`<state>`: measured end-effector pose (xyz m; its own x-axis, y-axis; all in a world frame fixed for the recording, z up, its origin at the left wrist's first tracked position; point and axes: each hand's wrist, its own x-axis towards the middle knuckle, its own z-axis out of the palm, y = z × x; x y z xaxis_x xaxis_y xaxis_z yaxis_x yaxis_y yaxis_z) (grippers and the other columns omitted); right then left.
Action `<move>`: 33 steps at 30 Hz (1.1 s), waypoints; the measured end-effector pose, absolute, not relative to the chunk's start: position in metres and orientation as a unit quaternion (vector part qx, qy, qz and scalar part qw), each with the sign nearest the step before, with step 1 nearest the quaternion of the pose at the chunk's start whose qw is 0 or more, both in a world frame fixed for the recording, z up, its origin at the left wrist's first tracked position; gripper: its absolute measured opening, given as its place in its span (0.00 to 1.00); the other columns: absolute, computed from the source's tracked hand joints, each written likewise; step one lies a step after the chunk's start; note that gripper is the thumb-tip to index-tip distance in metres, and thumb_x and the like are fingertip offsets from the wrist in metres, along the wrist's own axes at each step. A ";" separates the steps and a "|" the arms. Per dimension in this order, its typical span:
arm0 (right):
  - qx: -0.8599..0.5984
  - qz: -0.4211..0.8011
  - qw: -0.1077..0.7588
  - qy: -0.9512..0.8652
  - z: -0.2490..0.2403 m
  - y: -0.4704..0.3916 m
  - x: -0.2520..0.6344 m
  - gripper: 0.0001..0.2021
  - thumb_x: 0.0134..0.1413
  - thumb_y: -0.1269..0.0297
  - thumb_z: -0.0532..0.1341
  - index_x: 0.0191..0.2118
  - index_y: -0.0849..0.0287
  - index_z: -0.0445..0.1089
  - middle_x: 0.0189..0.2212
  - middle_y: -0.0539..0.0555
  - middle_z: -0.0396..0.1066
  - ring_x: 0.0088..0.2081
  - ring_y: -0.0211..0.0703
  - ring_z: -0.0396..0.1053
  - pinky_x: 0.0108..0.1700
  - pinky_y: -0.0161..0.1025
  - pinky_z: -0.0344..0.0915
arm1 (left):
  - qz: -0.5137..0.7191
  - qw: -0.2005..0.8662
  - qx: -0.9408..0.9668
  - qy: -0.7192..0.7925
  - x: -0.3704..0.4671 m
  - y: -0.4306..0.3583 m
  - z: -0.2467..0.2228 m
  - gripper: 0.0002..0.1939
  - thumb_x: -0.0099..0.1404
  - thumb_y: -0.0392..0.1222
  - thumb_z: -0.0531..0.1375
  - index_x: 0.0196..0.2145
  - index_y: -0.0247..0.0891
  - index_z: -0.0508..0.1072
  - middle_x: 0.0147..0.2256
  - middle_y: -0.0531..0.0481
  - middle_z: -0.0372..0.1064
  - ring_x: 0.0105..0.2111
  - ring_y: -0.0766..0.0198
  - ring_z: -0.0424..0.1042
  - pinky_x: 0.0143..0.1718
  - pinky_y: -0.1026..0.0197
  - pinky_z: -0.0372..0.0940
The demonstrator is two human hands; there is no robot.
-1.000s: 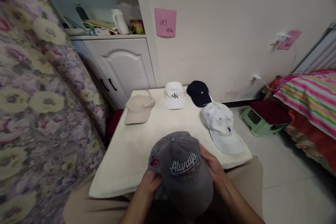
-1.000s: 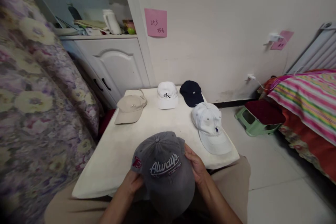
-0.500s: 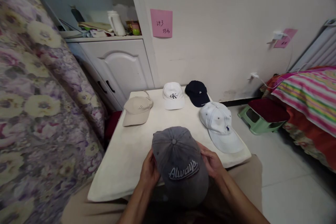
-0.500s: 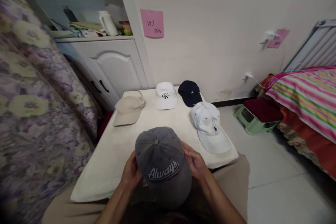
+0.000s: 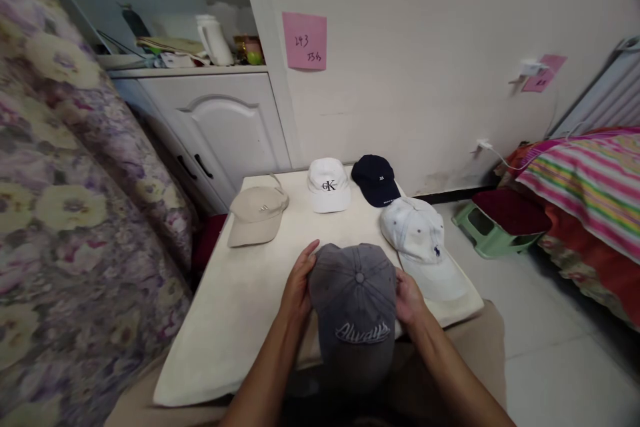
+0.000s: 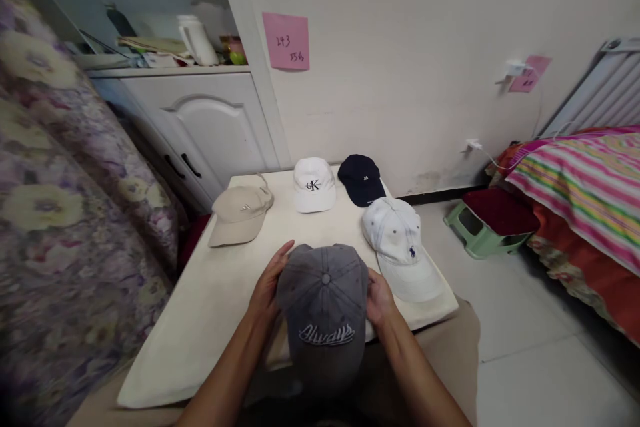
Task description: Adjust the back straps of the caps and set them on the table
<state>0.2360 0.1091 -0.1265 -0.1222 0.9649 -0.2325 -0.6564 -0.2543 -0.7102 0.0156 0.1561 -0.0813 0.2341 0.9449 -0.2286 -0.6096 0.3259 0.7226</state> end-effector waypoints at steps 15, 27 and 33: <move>-0.286 0.697 0.596 -0.277 -0.096 0.241 0.247 0.11 0.51 0.71 0.67 0.42 0.58 0.75 0.33 0.50 0.80 0.37 0.46 0.77 0.40 0.40 0.74 | 0.587 0.715 0.253 0.284 0.013 0.258 -0.076 0.22 0.63 0.31 0.62 0.56 0.36 0.71 0.45 0.44 0.79 0.39 0.62 0.79 0.43 0.63 0.71; -0.342 0.656 0.620 -0.261 -0.155 0.280 0.237 0.18 0.52 0.77 0.65 0.49 0.58 0.71 0.36 0.51 0.79 0.34 0.43 0.76 0.38 0.39 0.73 | 0.583 0.710 0.217 0.329 0.013 0.276 -0.135 0.36 0.56 0.23 0.60 0.61 0.40 0.64 0.51 0.43 0.76 0.44 0.60 0.78 0.47 0.59 0.72; -0.388 0.629 0.626 -0.249 -0.184 0.264 0.243 0.10 0.64 0.64 0.62 0.48 0.62 0.70 0.40 0.53 0.75 0.35 0.40 0.74 0.37 0.40 0.73 | 0.572 0.715 0.194 0.353 0.011 0.263 -0.154 0.14 0.64 0.24 0.58 0.46 0.32 0.73 0.35 0.46 0.78 0.34 0.66 0.78 0.39 0.66 0.72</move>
